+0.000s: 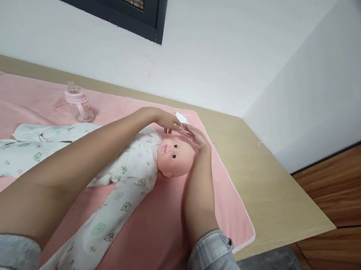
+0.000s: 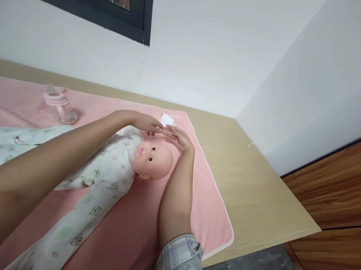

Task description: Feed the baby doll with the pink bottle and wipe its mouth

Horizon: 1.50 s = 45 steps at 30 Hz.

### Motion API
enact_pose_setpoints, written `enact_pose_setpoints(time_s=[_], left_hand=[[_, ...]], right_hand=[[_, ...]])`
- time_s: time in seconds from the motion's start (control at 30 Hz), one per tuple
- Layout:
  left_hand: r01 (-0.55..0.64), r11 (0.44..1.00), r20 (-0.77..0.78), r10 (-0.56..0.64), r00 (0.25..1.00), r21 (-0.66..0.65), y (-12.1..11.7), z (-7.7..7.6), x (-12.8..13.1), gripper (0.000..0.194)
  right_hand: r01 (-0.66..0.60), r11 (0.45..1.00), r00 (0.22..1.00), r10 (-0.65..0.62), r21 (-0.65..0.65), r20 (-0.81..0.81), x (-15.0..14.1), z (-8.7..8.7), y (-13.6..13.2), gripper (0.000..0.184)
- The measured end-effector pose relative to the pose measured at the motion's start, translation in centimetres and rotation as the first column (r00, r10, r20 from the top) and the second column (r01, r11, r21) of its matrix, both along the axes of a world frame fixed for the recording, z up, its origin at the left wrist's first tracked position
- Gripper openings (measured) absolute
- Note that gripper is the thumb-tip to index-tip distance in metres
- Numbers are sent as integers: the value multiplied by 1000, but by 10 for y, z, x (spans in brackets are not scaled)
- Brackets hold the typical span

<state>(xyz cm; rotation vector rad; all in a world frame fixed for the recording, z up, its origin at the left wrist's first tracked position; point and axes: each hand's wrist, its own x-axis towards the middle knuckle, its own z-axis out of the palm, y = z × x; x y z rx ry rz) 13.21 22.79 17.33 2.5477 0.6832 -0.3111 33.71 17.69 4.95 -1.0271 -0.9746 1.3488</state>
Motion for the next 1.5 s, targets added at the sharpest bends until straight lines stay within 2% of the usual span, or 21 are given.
enact_pose_setpoints(time_s=[0.1,0.2,0.37,0.5,0.63,0.7,0.8,0.9,1.07,1.23,1.3,1.37,1.5], left_hand=[[-32,984,33,27,999,173,-8,14,-26,56],[-81,978,104,62,993,194,-19,16,-52,54],[-174,957,95,156,983,233,-33,11,-82,57],[-209,944,107,187,976,254,-40,9,-98,57],[-214,938,114,190,975,274,-42,4,-107,56],[-201,939,107,177,978,280,-41,3,-110,55],[-189,943,116,163,980,273,-41,4,-114,53],[-210,941,117,184,976,267,-42,10,-121,53],[-320,910,95,306,947,263,-41,18,-135,53],[-359,897,76,351,933,257,-35,17,-146,55],[-360,900,71,354,933,247,-33,16,-147,56],[-360,904,75,352,933,232,-33,15,-148,58],[-372,904,96,360,928,212,-31,12,-149,61]], right_hand=[[-46,999,999,46,-2,11,1,1,-2,21],[-110,994,994,110,-13,-14,-3,-3,-1,24],[-77,997,995,75,-23,-59,-10,-14,5,28],[-40,999,995,37,-33,-95,-16,-14,4,28],[-16,1000,1000,16,-3,-10,-24,-4,-7,33],[30,999,992,-33,31,122,-26,4,-11,35],[202,967,882,-249,157,399,-21,16,-9,34],[314,917,766,-397,244,506,-14,25,2,37],[368,879,666,-477,303,574,-20,21,24,35],[326,843,358,-529,428,769,-23,7,41,35],[305,848,278,-515,434,811,-19,3,46,34],[300,845,233,-515,443,825,-14,0,51,31],[303,793,245,-601,529,761,-6,-7,55,26]])
